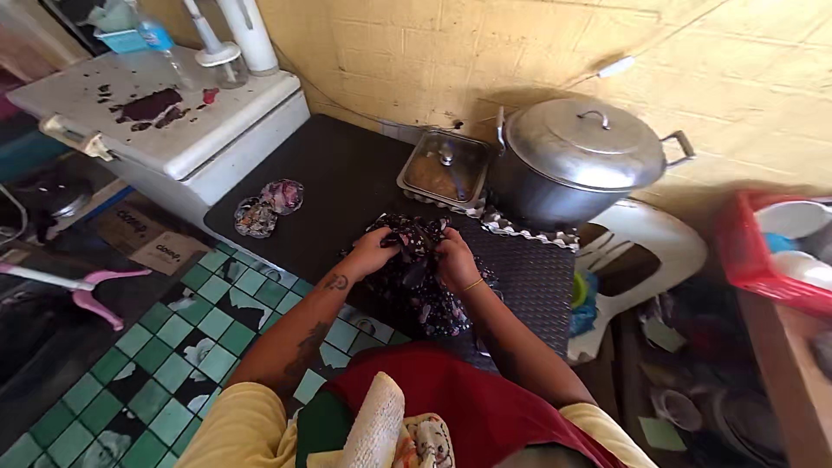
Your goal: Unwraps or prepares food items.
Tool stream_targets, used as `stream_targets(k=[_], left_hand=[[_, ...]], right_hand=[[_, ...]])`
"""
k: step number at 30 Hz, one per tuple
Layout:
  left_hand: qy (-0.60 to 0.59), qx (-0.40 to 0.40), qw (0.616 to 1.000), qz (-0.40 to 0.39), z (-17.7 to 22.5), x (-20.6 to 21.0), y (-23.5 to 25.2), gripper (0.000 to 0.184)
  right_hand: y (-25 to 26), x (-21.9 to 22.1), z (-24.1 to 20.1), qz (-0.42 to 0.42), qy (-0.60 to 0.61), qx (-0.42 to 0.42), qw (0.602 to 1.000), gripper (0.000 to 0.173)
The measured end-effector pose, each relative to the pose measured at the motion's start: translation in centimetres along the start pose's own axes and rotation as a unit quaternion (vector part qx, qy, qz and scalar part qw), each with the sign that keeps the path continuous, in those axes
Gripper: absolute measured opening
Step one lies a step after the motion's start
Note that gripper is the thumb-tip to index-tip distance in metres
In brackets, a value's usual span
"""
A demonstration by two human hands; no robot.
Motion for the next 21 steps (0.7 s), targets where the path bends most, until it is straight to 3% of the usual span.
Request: stream_targets(k=[4,6,8,9,10,11,12,13,14,16,17,21], left_hand=[[0.105,0.013,0.994,-0.018,2.1,-3.4,1.1,0.023],[0.056,0.072,0.995,-0.042,3.9,-4.6,0.9,0.016],[-0.077,0.176,0.965,-0.18,5.7,-4.7,0.5,0.023],[-0.147,0.217,0.925,-0.276,6.1,-4.3,0.7,0.04],[-0.192,0.237,0.89,-0.337,6.1,-3.8,1.4,0.054],[-0.212,0.238,0.881,-0.35,5.7,-3.4,2.4,0.06],[-0.191,0.22,0.906,-0.308,4.8,-3.4,3.8,0.051],[-0.108,0.202,0.939,-0.255,3.9,-3.4,5.2,0.033],[0.002,0.191,0.954,-0.23,3.1,-3.0,6.4,0.031],[0.18,0.152,0.944,-0.232,1.7,-1.3,7.9,0.057],[0.239,0.142,0.932,-0.231,1.2,-0.7,8.0,0.058],[0.329,0.261,0.897,-0.138,0.4,-2.7,8.5,0.013]], right_hand=[[2.9,-0.2,0.9,-0.098,-0.078,0.019,0.992,0.056],[3.4,-0.8,1.1,-0.125,-0.122,0.023,0.984,0.061],[3.6,-1.2,1.2,-0.134,-0.158,0.006,0.978,0.068],[3.6,-1.4,1.2,-0.128,-0.167,-0.008,0.977,0.071],[3.4,-1.6,1.1,-0.116,-0.179,-0.029,0.977,0.072],[3.1,-1.8,1.1,-0.094,-0.197,-0.057,0.974,0.07],[2.8,-2.0,1.1,-0.068,-0.214,-0.086,0.971,0.062],[2.5,-1.9,1.0,-0.047,-0.225,-0.108,0.967,0.055],[2.3,-1.8,0.8,-0.032,-0.232,-0.109,0.966,0.053],[1.7,-1.6,0.0,0.003,-0.253,-0.094,0.963,0.048],[1.2,-1.5,-0.1,0.012,-0.273,-0.09,0.958,0.048],[-0.3,-1.9,-0.5,0.041,-0.406,-0.114,0.906,0.037]])
Point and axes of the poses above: each hand's wrist, its own y-axis towards the middle knuckle, its own x-axis out of the palm, z = x × y, the point moved 6 cm from there along y, towards the middle knuckle, and after that the axes turned 9 degrees about -z, right-handed, at the moved point
